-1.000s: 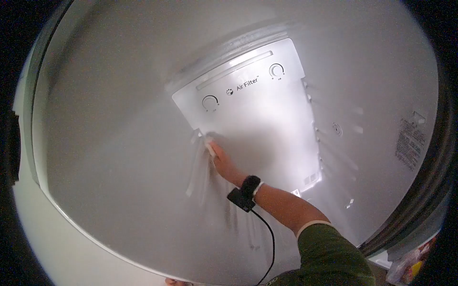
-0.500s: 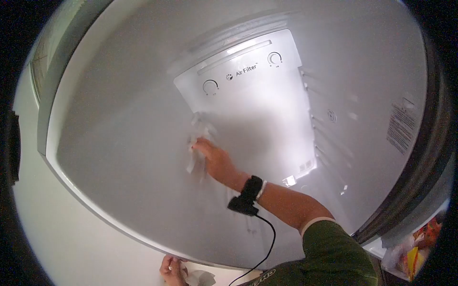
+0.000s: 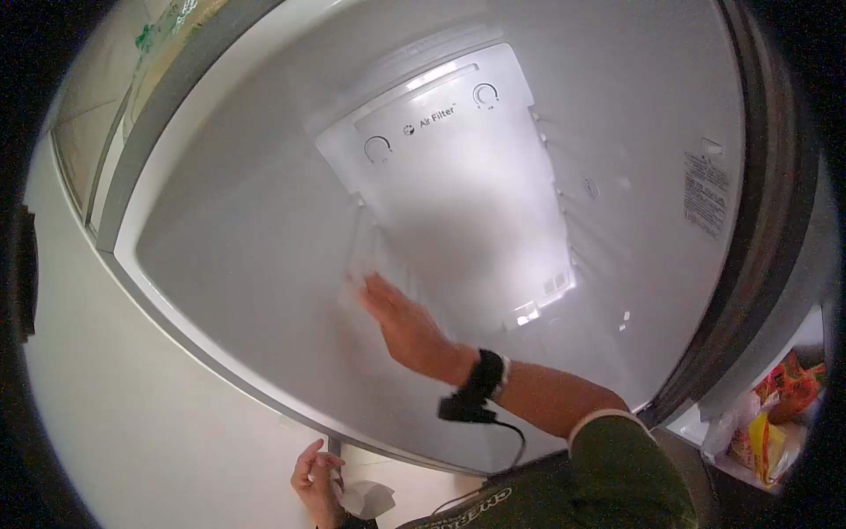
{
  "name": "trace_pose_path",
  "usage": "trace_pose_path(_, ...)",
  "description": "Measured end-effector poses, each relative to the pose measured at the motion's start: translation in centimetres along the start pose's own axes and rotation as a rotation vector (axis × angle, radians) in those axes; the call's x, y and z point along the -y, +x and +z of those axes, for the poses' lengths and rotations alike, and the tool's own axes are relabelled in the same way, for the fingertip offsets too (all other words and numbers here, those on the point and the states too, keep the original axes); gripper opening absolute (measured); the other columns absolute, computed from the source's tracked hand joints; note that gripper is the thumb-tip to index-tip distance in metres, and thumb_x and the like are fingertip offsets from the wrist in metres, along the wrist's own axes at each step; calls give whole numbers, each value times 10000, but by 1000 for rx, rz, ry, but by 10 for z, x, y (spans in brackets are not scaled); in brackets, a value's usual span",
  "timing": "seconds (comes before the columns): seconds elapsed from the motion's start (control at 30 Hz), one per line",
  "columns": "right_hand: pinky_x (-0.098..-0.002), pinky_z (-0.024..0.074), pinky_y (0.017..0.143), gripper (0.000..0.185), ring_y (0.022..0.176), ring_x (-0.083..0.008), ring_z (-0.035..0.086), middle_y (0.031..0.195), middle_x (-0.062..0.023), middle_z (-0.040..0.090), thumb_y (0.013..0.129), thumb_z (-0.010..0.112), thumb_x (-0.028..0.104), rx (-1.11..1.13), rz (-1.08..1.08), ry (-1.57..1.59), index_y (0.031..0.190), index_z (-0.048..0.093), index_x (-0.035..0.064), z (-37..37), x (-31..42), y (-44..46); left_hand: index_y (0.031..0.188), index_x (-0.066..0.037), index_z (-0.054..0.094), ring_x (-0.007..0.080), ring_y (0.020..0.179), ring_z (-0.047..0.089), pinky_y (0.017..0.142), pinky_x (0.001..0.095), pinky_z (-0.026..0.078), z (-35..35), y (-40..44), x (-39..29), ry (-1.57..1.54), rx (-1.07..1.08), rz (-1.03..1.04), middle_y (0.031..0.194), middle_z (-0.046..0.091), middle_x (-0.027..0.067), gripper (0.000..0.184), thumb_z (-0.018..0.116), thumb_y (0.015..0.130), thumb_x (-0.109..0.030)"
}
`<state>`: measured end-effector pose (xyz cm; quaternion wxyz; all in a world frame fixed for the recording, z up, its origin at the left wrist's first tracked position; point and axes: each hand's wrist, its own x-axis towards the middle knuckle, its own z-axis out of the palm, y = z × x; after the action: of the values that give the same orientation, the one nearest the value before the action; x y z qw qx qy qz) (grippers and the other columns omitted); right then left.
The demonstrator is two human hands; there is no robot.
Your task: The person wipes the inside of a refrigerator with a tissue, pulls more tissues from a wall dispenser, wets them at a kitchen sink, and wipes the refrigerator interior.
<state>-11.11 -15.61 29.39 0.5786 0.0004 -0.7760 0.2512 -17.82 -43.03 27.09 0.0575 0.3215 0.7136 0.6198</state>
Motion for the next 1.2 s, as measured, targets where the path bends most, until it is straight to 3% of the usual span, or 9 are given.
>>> trace_pose_path(0.3, -391, 397, 969, 442, 1146, -335, 463, 1217, -205, 472, 749, 394, -107, 89, 141, 97, 1182, 451, -34, 10, 8, -73, 1013, -10, 618, 67, 600, 459, 518, 197, 363, -24, -18, 4, 53, -81, -56, 751, 606, 17, 245, 562, 872, -202)
trace_pose_path(0.4, -352, 435, 925, 395, 1065, -267, 525, 1167, -169, 509, 783, 379, -90, 263, 1102, 559, 1166, 465, -45, -30, 38, -51, 1011, -3, 614, 96, 660, 517, 579, 219, 413, -26, -12, 5, 103, -60, -39, 776, 623, 43, 209, 540, 879, -147)
trace_pose_path(0.5, -323, 441, 868, 358, 1016, -199, 539, 1144, -114, 533, 851, 418, 34, 110, 510, 911, 1206, 445, -5, -34, 13, -54, 1074, -20, 568, 143, 539, 551, 441, 234, 411, -19, -7, 16, -45, -54, -51, 773, 606, 129, 239, 548, 859, -123)
trace_pose_path(0.53, -326, 440, 869, 353, 1020, -201, 538, 1144, -113, 533, 858, 429, 54, 44, 611, 1137, 1206, 445, -8, -37, 15, -52, 1049, -22, 578, 89, 447, 453, 381, 208, 332, -11, -6, 20, -76, -87, 68, 638, 572, 89, 216, 539, 869, -136)
trace_pose_path(0.6, -334, 438, 871, 349, 1028, -205, 536, 1144, -110, 533, 874, 450, 94, -100, 793, 1586, 1206, 444, -13, -41, 23, -43, 1042, -10, 579, 103, 464, 475, 395, 204, 353, -11, -9, 9, -157, 55, 38, 662, 587, 98, 227, 553, 858, -140)
trace_pose_path(0.73, -326, 423, 916, 357, 1063, -211, 528, 1181, -118, 516, 896, 455, 112, -49, 816, 1467, 1231, 424, -9, -47, 23, -47, 1119, 27, 551, 109, 698, 584, 592, 245, 463, -6, -10, -8, -361, 589, -91, 998, 636, 128, 321, 528, 804, -31)
trace_pose_path(0.8, -321, 432, 925, 352, 1065, -223, 538, 1185, -132, 517, 891, 453, 60, -113, 845, 1487, 1233, 424, -24, -46, 24, -53, 1185, 46, 509, 70, 738, 517, 673, 206, 419, 19, -10, -33, -54, 696, -57, 1038, 631, 146, 378, 482, 809, 15)
trace_pose_path(0.97, -306, 430, 915, 366, 1049, -198, 542, 1167, -119, 532, 912, 445, 89, -79, 918, 1317, 1259, 399, -19, -62, 52, -63, 1359, -11, 315, 95, 902, 501, 767, 222, 409, 85, -17, -41, -190, 626, -49, 1205, 546, 159, 535, 494, 856, -44)
trace_pose_path(1.2, -278, 422, 897, 366, 1039, -152, 534, 1155, -102, 547, 920, 439, 101, 29, 953, 1096, 1265, 407, -16, -89, 73, -80, 1204, -32, 436, 64, 782, 500, 671, 196, 395, 119, -12, -34, -294, 542, -240, 980, 562, 61, 353, 534, 879, -130)
